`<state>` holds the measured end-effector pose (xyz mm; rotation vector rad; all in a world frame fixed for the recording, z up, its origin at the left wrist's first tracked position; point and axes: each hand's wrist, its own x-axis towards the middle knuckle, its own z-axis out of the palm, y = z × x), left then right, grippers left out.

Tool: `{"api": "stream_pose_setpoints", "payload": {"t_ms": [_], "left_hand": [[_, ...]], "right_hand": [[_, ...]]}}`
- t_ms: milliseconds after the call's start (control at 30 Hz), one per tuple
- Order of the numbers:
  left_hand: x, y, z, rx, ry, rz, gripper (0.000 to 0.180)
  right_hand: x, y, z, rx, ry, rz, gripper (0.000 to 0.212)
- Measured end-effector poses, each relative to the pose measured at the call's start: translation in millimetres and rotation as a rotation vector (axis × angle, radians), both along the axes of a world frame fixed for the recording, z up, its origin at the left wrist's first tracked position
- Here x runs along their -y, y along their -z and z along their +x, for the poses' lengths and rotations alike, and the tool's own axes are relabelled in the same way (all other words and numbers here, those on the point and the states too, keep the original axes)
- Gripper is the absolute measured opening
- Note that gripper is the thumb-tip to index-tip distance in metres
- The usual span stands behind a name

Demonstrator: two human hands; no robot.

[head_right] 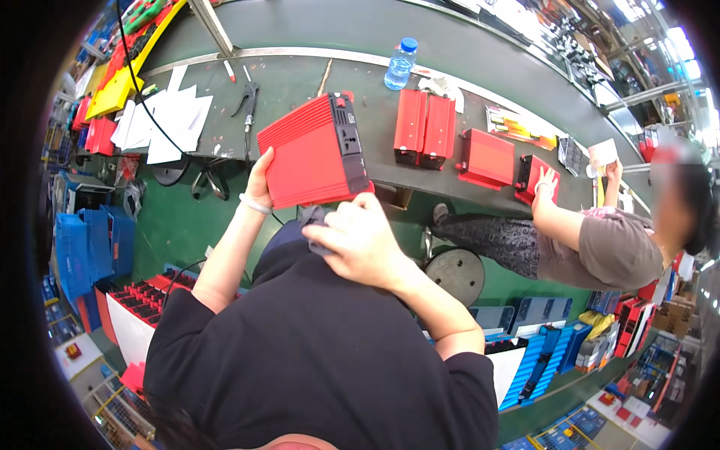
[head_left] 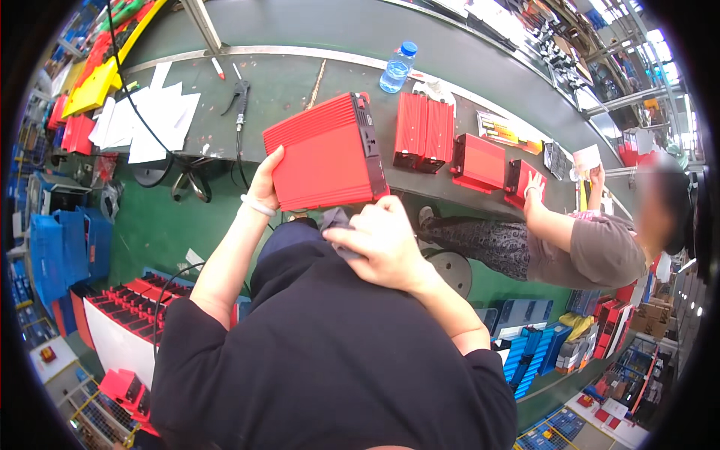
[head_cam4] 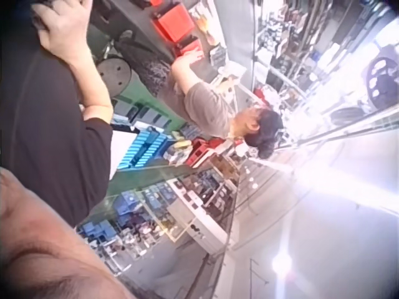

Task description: Cleaning and inspecting red electronic power inverters using a compressed air duster and a cloth.

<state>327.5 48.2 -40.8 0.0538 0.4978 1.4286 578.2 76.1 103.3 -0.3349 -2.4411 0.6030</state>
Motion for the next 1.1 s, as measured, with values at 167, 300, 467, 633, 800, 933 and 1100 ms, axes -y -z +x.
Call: {"api": "stream_pose_setpoints", "payload": {"t_ms": [167, 300, 467, 633, 800, 933, 1100], "left_hand": [[4.2, -10.1, 6.0, -0.072, -0.087, -0.012, 0.049], [1.4, -1.6, -3.4, -0.08, -0.048, -0.007, 0.048], [-10.1, 1.1, -13.7, -0.079, -0.01, -0.023, 0.048], [-23.3, -10.6, -30.0, -0.098, 0.047, -0.047, 0.047], [-49.9, -65.4, -36.8, -0.764, 0.184, 0.007, 0.048], [-57.8, -100.4, -50.2, -0.863, 0.42, -0.051, 0.071], [-63.9, -104.3, -53.3, -0.922, 0.414, -0.068, 0.092]], "right_hand": [[-33.3, 6.9, 36.6, -0.244, 0.469, -0.268, 0.009], [-61.1, 40.0, 40.0, -0.275, 0.572, -0.923, 0.022], [-58.5, 53.8, 9.8, -0.286, 0.425, -0.945, 0.026], [-63.3, 38.1, -18.5, -0.249, 0.45, -0.997, 0.049], [-76.7, 77.3, -43.9, -0.247, 0.483, -1.217, 0.052], [-80.0, 117.5, -51.5, -0.506, 0.461, -1.701, 0.05], [-73.7, 157.6, -62.1, -0.698, 0.493, -1.924, 0.055]]}}
